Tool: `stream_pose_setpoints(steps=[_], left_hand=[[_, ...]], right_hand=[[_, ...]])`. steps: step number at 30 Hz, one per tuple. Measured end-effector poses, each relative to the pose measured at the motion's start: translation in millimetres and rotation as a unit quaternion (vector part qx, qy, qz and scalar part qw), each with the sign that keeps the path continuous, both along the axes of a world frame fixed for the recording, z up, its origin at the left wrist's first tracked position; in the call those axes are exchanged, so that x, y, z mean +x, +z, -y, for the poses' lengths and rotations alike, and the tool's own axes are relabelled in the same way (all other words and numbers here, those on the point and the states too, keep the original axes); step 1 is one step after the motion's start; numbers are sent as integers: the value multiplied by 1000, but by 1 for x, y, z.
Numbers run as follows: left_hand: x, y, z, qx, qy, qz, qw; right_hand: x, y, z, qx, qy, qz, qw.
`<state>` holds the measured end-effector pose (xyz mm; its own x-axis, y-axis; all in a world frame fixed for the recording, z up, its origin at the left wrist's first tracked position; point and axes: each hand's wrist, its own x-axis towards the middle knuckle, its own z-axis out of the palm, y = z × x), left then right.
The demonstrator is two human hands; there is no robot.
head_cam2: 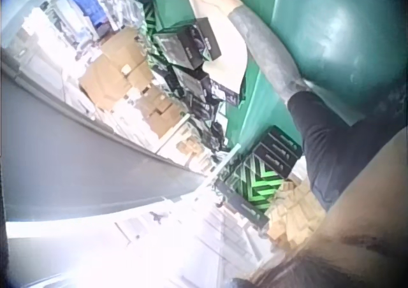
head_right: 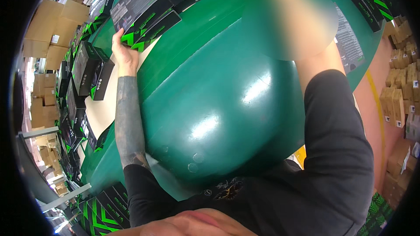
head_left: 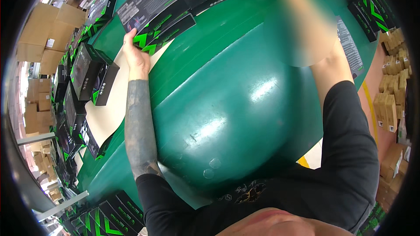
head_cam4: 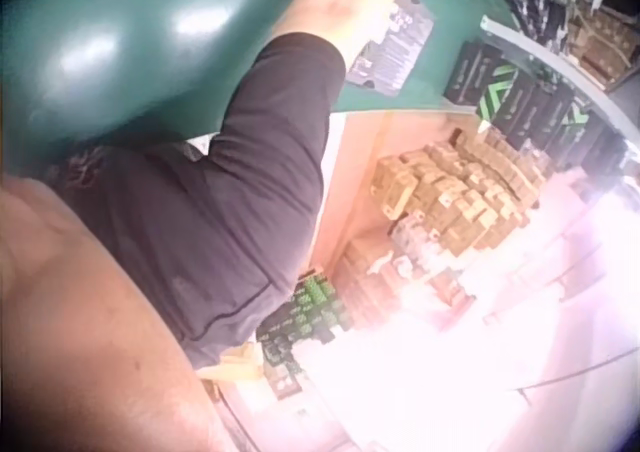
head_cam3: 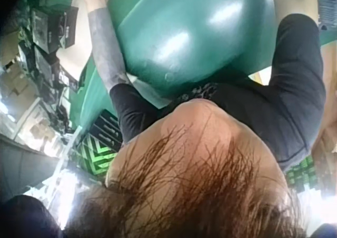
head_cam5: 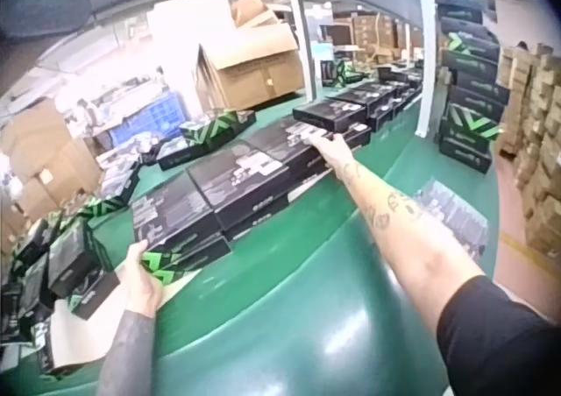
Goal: Organizes and inspects wireless gaming mouse boxes on an assembly line.
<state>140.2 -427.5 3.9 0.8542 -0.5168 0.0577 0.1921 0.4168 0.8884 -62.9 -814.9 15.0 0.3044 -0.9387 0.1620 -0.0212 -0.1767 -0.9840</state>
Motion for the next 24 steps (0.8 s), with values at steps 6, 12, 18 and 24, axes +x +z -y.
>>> stream_pose_setpoints(steps=[6, 12, 18, 24], left_hand=[[12, 5, -71, 26, 35, -43, 998], [7, 2, -97, 0, 74, -36, 997], [15, 10, -75, 123, 118, -71, 983], [-33, 71, -126, 90, -59, -140, 984]], right_hand=[[0, -9, -38, 3, 34, -29, 999], [9, -10, -71, -58, 155, 212, 963], [28, -41, -41, -313, 44, -51, 947], [-19, 43, -112, 12, 30, -120, 992]])
